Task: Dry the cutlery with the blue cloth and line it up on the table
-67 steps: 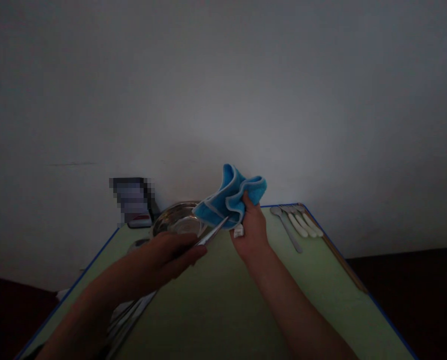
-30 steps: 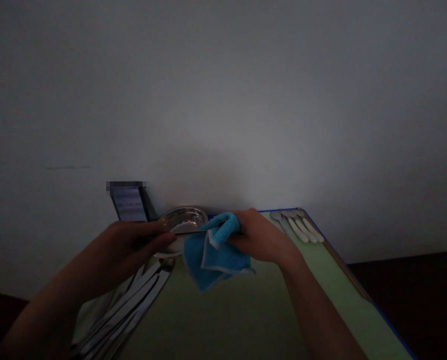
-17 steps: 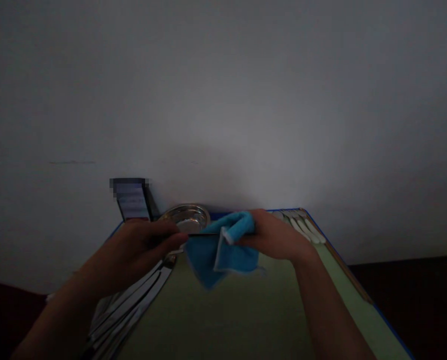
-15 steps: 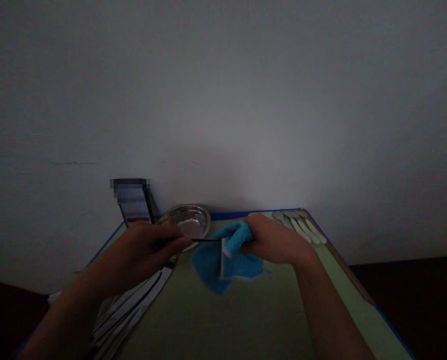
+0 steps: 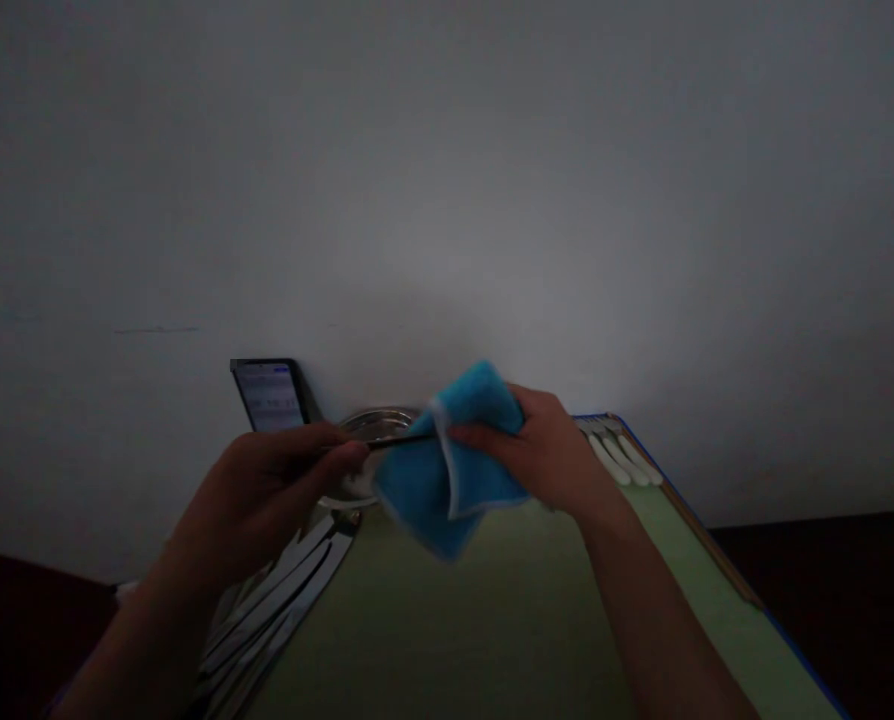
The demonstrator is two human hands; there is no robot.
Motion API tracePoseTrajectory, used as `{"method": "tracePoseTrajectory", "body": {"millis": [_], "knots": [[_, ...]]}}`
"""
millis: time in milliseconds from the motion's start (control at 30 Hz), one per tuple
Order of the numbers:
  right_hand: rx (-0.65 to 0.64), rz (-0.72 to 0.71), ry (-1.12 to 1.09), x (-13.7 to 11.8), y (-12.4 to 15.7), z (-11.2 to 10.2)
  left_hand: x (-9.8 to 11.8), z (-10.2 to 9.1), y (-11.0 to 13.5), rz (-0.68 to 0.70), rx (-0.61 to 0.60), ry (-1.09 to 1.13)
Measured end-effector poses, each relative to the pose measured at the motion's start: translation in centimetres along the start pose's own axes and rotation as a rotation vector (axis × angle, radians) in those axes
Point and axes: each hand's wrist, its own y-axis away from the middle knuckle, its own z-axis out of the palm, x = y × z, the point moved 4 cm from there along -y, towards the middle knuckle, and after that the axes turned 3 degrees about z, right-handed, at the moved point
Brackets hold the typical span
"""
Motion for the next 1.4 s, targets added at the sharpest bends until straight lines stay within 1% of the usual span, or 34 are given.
{"method": "tracePoseTrajectory", "body": {"millis": [33, 100, 200, 300, 400, 567, 667, 767, 900, 1033, 1067, 1133, 1267, 1333, 1400], "knots": [[0.098, 0.052, -0.105, 0.2, -0.1, -0.1, 0.1, 0.1, -0.1, -0.013, 0.03, 0.013], [0.217, 0.156, -0.303, 0.8, -0.1, 0.6, 0.2, 0.6, -0.2, -0.038, 0.042, 0.015], [0.294, 0.273, -0.492, 1.4, 0.0, 2.3, 0.0, 1.4, -0.4, -0.069, -0.006, 0.024], [0.32, 0.317, -0.596, 1.5, 0.1, 3.6, -0.3, 1.6, -0.4, -0.077, -0.046, 0.039], [0.343, 0.344, -0.679, 1.7, 0.3, 4.4, -0.3, 1.7, -0.2, -0.072, -0.082, 0.024], [0.337, 0.464, -0.839, 2.4, 0.5, 5.5, 0.9, 2.8, 0.4, -0.063, -0.149, -0.099], [0.371, 0.516, -0.938, 2.9, 0.5, 5.6, 1.9, 4.1, 1.1, -0.036, -0.263, -0.155], [0.426, 0.504, -0.983, 3.3, 0.1, 5.0, 2.4, 4.8, 1.7, -0.002, -0.37, -0.162], [0.418, 0.505, -1.034, 3.4, -0.1, 4.7, 2.1, 4.1, 1.8, 0.044, -0.406, -0.137], [0.377, 0.54, -1.07, 3.2, 0.2, 5.1, 1.5, 3.1, 1.6, 0.1, -0.454, -0.096], [0.363, 0.55, -1.076, 3.2, 0.2, 5.3, 1.4, 3.0, 1.4, 0.125, -0.453, -0.094], [0.338, 0.567, -1.1, 3.0, 0.3, 5.5, 1.4, 2.6, 1.1, 0.178, -0.413, -0.118], [0.293, 0.572, -1.13, 2.6, 0.5, 6.0, 1.4, 2.3, 0.6, 0.232, -0.25, -0.23], [0.257, 0.56, -1.093, 2.4, 0.7, 6.3, 1.4, 2.3, 0.5, 0.24, -0.191, -0.266], [0.216, 0.512, -0.967, 2.4, 0.9, 6.6, 1.4, 2.4, 0.3, 0.24, -0.161, -0.282]]}}
